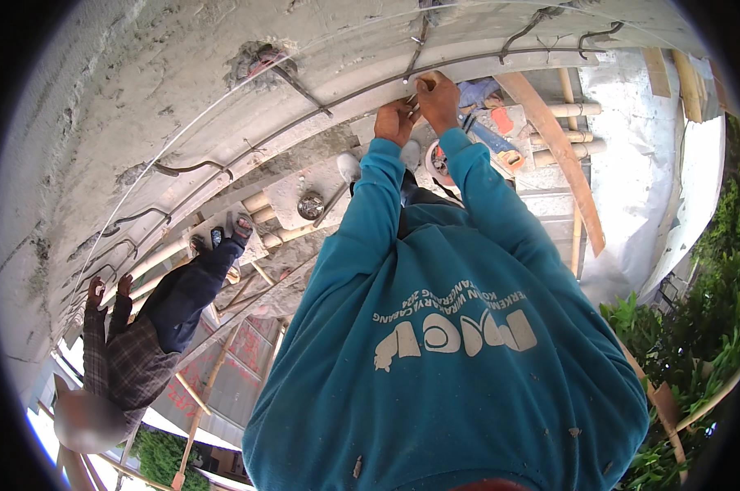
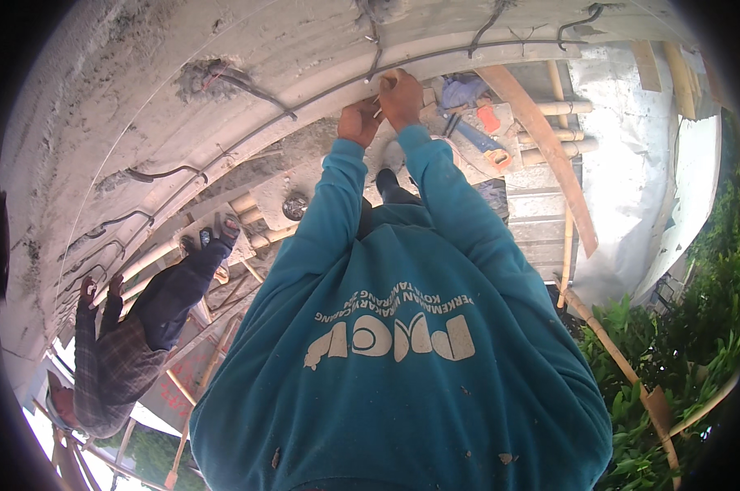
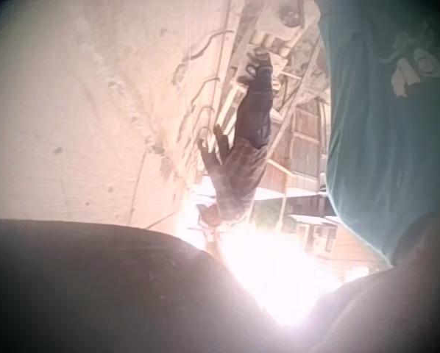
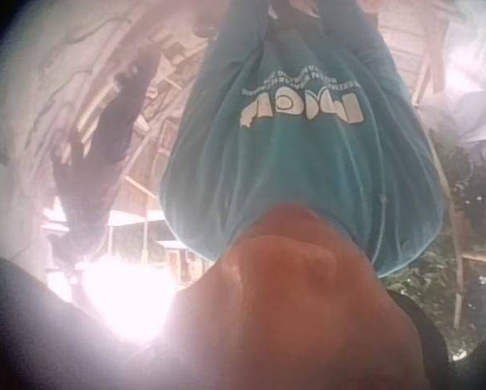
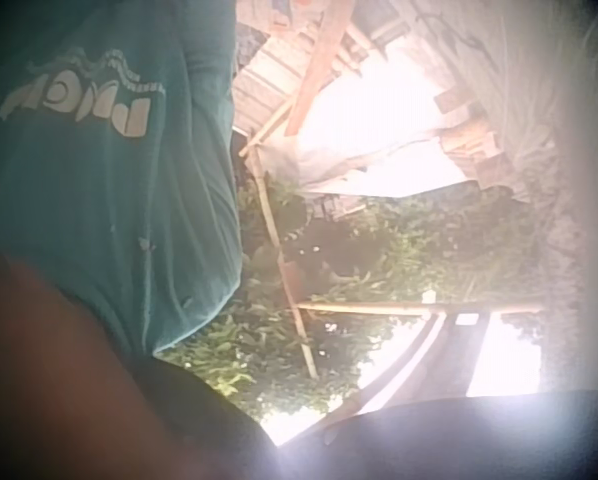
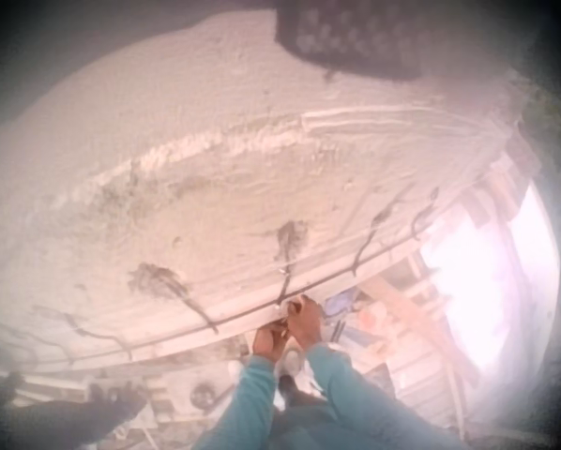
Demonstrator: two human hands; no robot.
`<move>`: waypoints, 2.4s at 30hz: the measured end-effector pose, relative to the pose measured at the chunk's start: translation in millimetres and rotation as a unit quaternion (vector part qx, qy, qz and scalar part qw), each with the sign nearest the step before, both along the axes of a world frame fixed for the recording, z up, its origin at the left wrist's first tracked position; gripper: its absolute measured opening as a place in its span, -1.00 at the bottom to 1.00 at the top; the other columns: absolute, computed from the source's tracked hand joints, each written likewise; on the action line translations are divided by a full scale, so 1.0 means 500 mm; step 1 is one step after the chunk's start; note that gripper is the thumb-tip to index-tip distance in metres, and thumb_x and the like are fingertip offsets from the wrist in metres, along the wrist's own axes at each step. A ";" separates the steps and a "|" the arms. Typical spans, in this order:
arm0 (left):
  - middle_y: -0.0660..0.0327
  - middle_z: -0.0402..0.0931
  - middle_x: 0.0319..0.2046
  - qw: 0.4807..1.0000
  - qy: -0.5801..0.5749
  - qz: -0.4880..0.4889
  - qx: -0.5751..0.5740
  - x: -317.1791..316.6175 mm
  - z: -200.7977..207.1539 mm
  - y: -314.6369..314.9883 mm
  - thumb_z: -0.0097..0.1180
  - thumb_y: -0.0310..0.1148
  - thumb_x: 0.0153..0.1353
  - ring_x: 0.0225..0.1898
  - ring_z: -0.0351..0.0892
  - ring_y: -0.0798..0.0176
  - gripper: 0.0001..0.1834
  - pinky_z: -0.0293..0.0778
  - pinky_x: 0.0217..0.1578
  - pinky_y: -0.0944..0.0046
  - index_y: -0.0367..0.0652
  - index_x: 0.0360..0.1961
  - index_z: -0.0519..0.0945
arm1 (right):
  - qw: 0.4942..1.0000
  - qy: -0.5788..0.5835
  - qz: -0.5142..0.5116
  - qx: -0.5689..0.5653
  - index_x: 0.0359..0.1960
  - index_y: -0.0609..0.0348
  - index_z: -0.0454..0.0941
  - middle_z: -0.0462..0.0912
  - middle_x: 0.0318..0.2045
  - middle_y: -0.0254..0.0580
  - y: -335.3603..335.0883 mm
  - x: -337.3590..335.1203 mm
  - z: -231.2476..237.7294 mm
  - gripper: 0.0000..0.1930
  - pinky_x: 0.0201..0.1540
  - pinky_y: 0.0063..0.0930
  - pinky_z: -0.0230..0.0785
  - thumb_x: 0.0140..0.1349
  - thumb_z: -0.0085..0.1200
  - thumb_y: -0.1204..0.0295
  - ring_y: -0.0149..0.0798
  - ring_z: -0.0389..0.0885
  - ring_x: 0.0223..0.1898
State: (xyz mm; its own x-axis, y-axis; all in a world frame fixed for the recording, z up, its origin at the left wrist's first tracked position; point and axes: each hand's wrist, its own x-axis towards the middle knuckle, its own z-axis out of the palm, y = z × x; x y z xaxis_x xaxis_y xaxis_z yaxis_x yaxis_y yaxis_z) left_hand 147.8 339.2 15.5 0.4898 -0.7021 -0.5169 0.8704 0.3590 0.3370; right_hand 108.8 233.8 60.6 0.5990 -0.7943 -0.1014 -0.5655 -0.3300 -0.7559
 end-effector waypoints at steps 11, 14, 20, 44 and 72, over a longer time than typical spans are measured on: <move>0.08 0.54 0.01 0.999 0.022 0.014 -0.032 -0.002 -0.011 -0.012 -0.09 -0.54 0.06 0.10 0.48 0.04 -0.55 0.39 0.11 0.06 -0.21 0.05 0.48 | 0.999 -0.013 -0.004 0.047 -0.27 0.23 0.67 0.70 -0.41 0.00 0.010 -0.020 0.037 -0.80 -0.22 -0.25 0.52 0.05 0.15 0.48 -0.06 0.70 -0.36; 0.11 0.56 -0.06 0.997 0.052 -0.036 0.033 -0.006 -0.024 -0.011 -0.07 -0.38 0.17 0.03 0.52 0.08 -0.63 0.44 0.03 0.09 -0.16 0.02 0.49 | 0.995 -0.004 -0.058 0.078 -0.33 0.26 0.62 0.69 -0.41 0.07 0.009 0.003 0.044 -0.85 -0.22 -0.19 0.53 0.03 0.16 0.52 0.02 0.71 -0.35; 0.16 0.56 -0.08 0.984 -0.008 -0.127 0.125 -0.027 0.100 0.011 -0.13 0.03 0.40 -0.19 0.56 0.21 -0.52 0.52 -0.18 0.17 -0.15 0.05 0.47 | 0.972 -0.022 -0.195 0.126 -0.36 0.27 0.58 0.70 -0.47 0.03 0.022 0.029 -0.002 -0.83 -0.18 -0.20 0.54 0.01 0.19 0.46 -0.01 0.72 -0.34; 0.09 0.66 -0.45 0.814 -0.350 -0.219 0.409 -0.013 0.208 0.021 0.05 -0.24 0.39 -0.74 0.43 0.42 -0.62 0.23 -0.75 0.48 -0.22 0.12 0.54 | 0.560 -0.345 -0.190 0.729 0.16 0.26 0.45 0.60 0.06 0.01 0.000 -0.004 -0.144 -0.61 0.22 -0.14 0.43 0.51 -0.23 0.26 -0.06 0.56 0.12; 0.10 0.65 -0.27 0.789 -0.344 -0.278 0.427 -0.043 0.236 0.074 0.06 -0.24 0.38 -0.47 0.58 0.33 -0.60 0.50 -0.56 0.40 -0.29 0.11 0.55 | 0.398 -0.439 -0.359 0.721 -0.13 0.30 0.58 0.69 -0.12 -0.08 0.033 0.094 -0.205 -0.83 -0.04 -0.25 0.65 0.39 0.02 0.47 -0.21 0.71 -0.13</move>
